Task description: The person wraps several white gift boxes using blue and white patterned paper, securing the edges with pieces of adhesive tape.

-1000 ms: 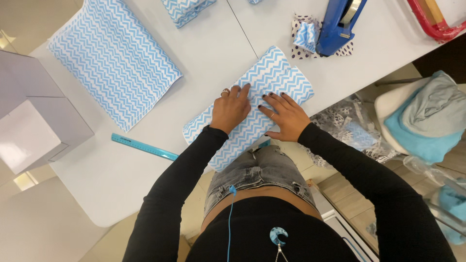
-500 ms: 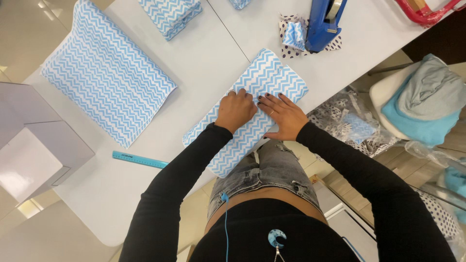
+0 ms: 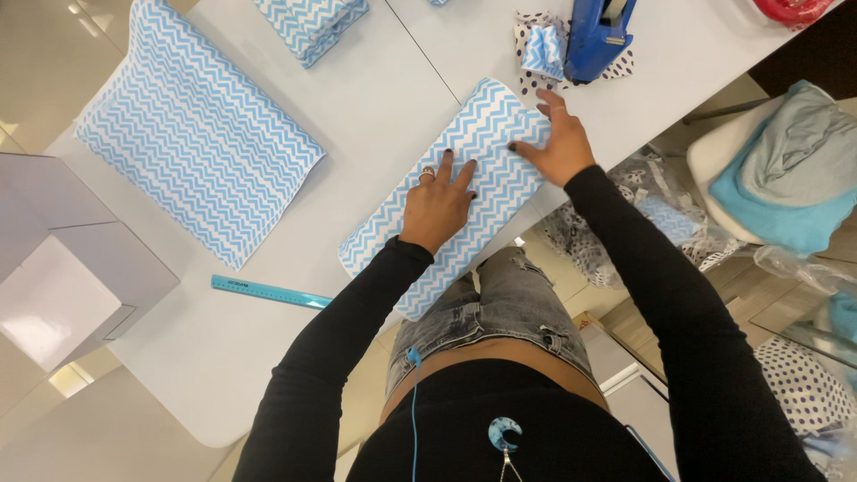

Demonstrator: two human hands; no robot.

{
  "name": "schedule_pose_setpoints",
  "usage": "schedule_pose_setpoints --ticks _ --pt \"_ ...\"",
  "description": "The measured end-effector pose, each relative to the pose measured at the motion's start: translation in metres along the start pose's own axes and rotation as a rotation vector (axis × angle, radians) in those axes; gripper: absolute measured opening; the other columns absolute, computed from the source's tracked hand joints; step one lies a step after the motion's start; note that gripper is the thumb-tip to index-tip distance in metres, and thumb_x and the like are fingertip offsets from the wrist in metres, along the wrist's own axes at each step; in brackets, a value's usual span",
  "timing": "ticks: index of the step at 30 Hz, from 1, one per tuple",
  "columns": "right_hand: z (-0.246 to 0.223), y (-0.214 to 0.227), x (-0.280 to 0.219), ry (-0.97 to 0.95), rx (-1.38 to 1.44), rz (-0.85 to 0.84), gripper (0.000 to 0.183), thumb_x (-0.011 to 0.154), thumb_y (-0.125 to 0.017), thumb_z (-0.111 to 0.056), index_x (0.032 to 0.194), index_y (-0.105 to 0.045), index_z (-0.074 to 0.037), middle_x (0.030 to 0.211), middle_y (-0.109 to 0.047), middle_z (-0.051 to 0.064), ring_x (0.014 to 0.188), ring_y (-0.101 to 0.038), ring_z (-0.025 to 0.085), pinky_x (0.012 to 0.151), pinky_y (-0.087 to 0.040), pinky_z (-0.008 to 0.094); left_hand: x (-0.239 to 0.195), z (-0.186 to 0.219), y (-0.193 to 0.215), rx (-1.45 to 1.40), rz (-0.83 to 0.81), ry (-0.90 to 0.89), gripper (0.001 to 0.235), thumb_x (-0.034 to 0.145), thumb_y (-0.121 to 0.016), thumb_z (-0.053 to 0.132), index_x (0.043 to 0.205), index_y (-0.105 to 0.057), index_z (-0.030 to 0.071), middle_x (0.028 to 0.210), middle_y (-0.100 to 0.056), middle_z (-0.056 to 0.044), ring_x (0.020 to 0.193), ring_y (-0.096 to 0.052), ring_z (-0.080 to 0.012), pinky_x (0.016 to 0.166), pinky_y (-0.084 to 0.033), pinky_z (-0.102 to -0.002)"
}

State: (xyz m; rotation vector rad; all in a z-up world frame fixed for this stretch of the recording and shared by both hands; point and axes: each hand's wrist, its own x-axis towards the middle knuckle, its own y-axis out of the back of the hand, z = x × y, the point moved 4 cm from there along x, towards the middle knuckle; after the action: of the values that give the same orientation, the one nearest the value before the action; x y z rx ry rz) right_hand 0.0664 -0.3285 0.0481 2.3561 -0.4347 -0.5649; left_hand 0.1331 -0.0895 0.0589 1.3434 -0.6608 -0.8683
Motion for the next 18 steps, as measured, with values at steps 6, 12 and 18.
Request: schedule_pose_setpoints --ticks 6,12,18 --pt "0.040 -0.004 0.043 -0.260 0.183 -0.247 0.071 0.096 -0.081 -0.011 0.157 -0.046 -0.021 0.117 -0.079 0.014 0.119 -0.074 0.028 0.106 -0.054 0.044 0.002 -0.001 0.002 -0.052 -0.105 0.037 0.043 0.112 -0.059 0.040 0.154 -0.055 0.035 0.155 -0.059 -0.015 0.122 -0.073 -0.0394 0.080 -0.069 -0.042" --pt "0.025 -0.013 0.058 -0.292 0.315 -0.290 0.071 0.081 -0.088 -0.012 0.143 -0.055 -0.024 0.092 -0.067 0.005 0.085 -0.066 0.021 0.084 -0.052 0.037 -0.004 -0.001 -0.020 -0.142 0.208 -0.011 0.041 0.101 -0.074 0.028 0.142 -0.069 0.032 0.155 -0.057 -0.023 0.112 -0.070 -0.0514 0.057 -0.062 -0.052" --pt "0.026 0.003 0.052 -0.180 0.350 -0.162 0.055 0.082 -0.090 -0.016 0.124 -0.056 -0.026 0.158 -0.060 0.007 0.092 -0.065 0.015 0.088 -0.052 0.032 -0.016 -0.002 -0.005 -0.158 0.266 -0.085 0.038 0.102 -0.071 0.017 0.139 -0.070 0.025 0.157 -0.053 -0.010 0.107 -0.066 -0.0515 0.043 -0.057 -0.047"
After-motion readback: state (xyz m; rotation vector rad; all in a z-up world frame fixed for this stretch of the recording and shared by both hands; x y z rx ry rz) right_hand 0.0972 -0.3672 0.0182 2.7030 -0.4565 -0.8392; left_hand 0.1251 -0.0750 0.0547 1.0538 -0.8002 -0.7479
